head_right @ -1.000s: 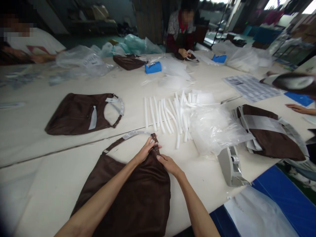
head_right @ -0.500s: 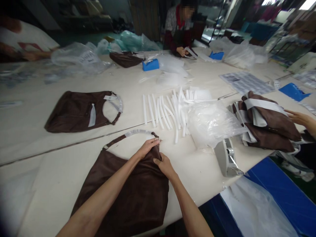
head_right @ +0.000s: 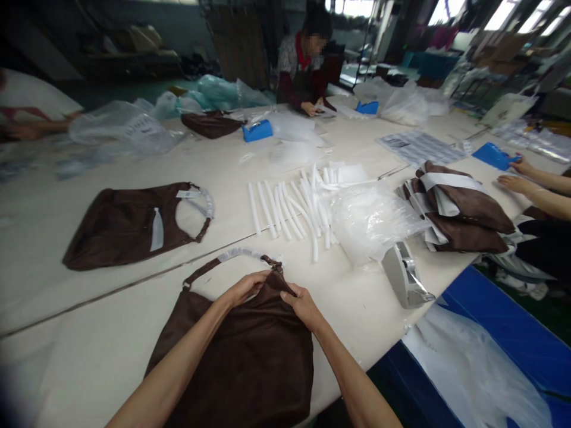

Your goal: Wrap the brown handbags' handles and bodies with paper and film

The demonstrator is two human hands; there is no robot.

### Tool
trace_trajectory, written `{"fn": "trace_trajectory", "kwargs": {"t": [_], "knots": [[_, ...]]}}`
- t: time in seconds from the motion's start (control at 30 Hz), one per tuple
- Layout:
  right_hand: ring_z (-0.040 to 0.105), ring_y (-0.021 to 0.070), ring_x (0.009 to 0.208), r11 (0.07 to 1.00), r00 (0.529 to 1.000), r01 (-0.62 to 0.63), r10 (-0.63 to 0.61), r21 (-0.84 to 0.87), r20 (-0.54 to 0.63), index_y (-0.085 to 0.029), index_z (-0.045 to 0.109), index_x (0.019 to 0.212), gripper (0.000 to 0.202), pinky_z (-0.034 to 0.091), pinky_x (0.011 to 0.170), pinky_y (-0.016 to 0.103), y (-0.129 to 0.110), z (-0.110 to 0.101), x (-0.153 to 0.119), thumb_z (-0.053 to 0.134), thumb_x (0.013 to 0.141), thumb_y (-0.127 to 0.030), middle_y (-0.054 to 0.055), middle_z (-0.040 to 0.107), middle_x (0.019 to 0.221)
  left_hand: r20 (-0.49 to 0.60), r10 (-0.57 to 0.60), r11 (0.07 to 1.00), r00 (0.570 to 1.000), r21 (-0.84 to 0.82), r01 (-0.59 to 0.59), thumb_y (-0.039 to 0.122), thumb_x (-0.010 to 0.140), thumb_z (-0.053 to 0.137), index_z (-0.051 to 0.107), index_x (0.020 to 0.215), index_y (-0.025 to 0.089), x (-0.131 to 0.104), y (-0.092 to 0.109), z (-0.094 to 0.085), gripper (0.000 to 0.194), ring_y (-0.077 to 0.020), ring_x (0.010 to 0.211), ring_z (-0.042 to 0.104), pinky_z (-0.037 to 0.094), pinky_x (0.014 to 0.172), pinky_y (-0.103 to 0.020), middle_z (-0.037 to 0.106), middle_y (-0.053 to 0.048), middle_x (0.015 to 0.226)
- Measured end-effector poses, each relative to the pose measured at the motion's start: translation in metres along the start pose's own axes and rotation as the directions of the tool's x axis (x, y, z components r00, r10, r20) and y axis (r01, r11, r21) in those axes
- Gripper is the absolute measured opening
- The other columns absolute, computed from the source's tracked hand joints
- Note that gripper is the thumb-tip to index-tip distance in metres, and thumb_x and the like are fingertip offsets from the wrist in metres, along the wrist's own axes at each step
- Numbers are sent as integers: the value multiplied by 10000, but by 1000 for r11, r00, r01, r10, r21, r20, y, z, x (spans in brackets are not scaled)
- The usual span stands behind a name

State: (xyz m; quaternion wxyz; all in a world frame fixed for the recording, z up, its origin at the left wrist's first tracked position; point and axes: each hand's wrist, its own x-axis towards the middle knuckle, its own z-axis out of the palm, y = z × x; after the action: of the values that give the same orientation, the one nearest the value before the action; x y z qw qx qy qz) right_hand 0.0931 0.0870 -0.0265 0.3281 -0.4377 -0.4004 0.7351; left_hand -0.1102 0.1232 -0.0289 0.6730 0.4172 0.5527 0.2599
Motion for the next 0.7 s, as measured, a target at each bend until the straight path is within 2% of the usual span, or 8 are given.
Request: {"fn": "trace_trajectory", "kwargs": {"t": [0.13,0.23,0.33,0.43,0.5,0.57,0.63,0.7], "knots": [[599,177,709,992,997,-61,56,106,54,-195,744,1036,478,471,792,353,-9,2,-6,798,671,-500,-11,693,774,305,-46,984,951,-149,95,391,673,606,713,903,142,7,10,2,355,-257,819,684,526,818,-376,734,-98,853],[596,164,698,995,998,-45,41,94,45,-188,751,1023,468,461,780,335,-6,1,-8,812,665,-482,-7,694,771,400,-14,978,916,-187,96,383,681,674,708,914,133,14,6,-1,344,-247,841,675,508,826,-344,733,-96,872],[610,175,752,998,999,9,-6,62,-40,-196,753,1014,443,458,810,335,-1,0,-11,804,674,-475,-3,708,827,342,112,994,933,-58,-98,405,714,700,695,924,149,18,9,-12,331,-228,888,653,479,859,-319,726,-72,923],[620,191,762,998,993,6,2,64,-118,-198,743,1026,427,463,814,346,4,0,-14,762,709,-483,0,712,823,228,198,924,953,281,-259,477,800,601,669,862,188,12,21,-24,303,-218,868,635,456,848,-313,707,-37,856],[627,205,795,999,986,10,-4,40,-166,-199,732,1028,419,466,825,350,10,-3,-13,723,731,-495,5,717,847,122,185,786,975,577,-222,480,830,542,649,824,222,4,29,-28,280,-221,804,633,439,798,-305,679,-8,729],[625,216,832,999,973,20,-29,-45,-228,-199,722,1002,406,465,839,352,18,-8,-8,684,744,-509,8,717,869,21,150,637,989,763,-112,480,847,510,640,828,250,-4,31,-27,264,-231,768,637,418,756,-299,650,7,646],[616,224,825,987,955,-8,-41,-161,-294,-192,712,943,387,466,830,356,27,-12,-2,649,745,-518,10,708,835,-39,125,567,991,823,-39,493,844,505,624,789,251,-13,28,-23,275,-244,768,638,402,723,-299,638,-4,638],[605,225,790,967,937,-52,-39,-248,-348,-188,693,863,357,467,802,355,34,-15,3,619,744,-516,11,690,777,-59,112,550,992,835,-12,483,809,532,581,701,233,-21,22,-19,277,-246,750,627,394,685,-296,623,-19,649]]}}
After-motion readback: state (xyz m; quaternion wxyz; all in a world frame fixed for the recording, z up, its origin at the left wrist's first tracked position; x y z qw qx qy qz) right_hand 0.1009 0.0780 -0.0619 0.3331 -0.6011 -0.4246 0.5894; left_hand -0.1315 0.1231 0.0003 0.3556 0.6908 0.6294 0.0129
